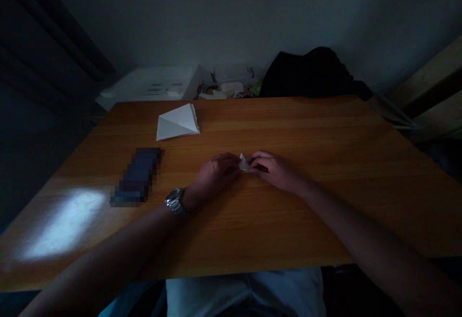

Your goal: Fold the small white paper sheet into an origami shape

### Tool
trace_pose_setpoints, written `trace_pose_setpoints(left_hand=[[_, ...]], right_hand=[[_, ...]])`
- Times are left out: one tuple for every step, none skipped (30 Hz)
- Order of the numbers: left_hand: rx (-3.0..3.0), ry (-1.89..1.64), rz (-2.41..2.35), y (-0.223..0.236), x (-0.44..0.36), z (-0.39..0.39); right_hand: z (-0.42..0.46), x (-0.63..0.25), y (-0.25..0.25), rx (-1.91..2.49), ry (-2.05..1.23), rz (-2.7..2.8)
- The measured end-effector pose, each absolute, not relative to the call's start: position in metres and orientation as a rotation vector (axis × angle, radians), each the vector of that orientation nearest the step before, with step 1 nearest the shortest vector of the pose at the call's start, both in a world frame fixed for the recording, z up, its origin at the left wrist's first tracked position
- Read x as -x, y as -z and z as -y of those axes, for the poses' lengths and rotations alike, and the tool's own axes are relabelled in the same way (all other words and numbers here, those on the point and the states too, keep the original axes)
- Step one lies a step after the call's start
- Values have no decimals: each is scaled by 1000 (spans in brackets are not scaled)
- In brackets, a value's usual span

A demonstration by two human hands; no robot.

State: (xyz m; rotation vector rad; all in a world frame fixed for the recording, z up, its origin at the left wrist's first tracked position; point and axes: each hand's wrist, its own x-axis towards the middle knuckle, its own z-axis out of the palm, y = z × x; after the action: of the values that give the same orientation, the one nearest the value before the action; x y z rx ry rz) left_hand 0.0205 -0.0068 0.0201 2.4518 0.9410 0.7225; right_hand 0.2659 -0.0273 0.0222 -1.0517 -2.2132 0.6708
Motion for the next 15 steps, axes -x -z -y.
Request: trace_pose_setpoints(left_hand=[[-2446,-721,-939,-20,-20,7],[-2440,-719,-935,-21,-20,7],[-2432,-718,-932,-21,-20,7],[-2423,-719,-929,-22,-20,7],[-2413,-722,-925,-22,-20,7],[-2402,-724,-920,-22,-20,7],[-2391,-724,-914,-23,-20,7],[-2382,-724,-908,-23,-20,7],[-2375,-722,-904,-23,-20,6],[-2371,-718,-901,-22,-20,6],[-2368,-717,-903,-22,-20,6],[-2368,-716,-908,-22,-20,5],[-2370,-713,-916,-21,-20,5],[-2372,-711,-924,-21,-21,5],[-2373,-708,-931,-21,-21,5]], right_hand=[[27,-266,-22,1052,-677,2209],[27,-266,-21,1049,-682,2205],[27,-267,-20,1043,-688,2202],[27,-267,-19,1038,-696,2199],[27,-267,-18,1032,-704,2193],[26,-267,-17,1029,-708,2183],[26,-268,-16,1029,-713,2173],[25,-267,-15,1033,-718,2165],[25,-267,-15,1038,-724,2158],[25,-267,-15,1043,-727,2153],[25,-267,-15,1046,-727,2154],[24,-266,-15,1047,-725,2159],[24,-266,-16,1046,-721,2165],[24,-266,-16,1046,-716,2169],[23,-266,-16,1048,-714,2169]])
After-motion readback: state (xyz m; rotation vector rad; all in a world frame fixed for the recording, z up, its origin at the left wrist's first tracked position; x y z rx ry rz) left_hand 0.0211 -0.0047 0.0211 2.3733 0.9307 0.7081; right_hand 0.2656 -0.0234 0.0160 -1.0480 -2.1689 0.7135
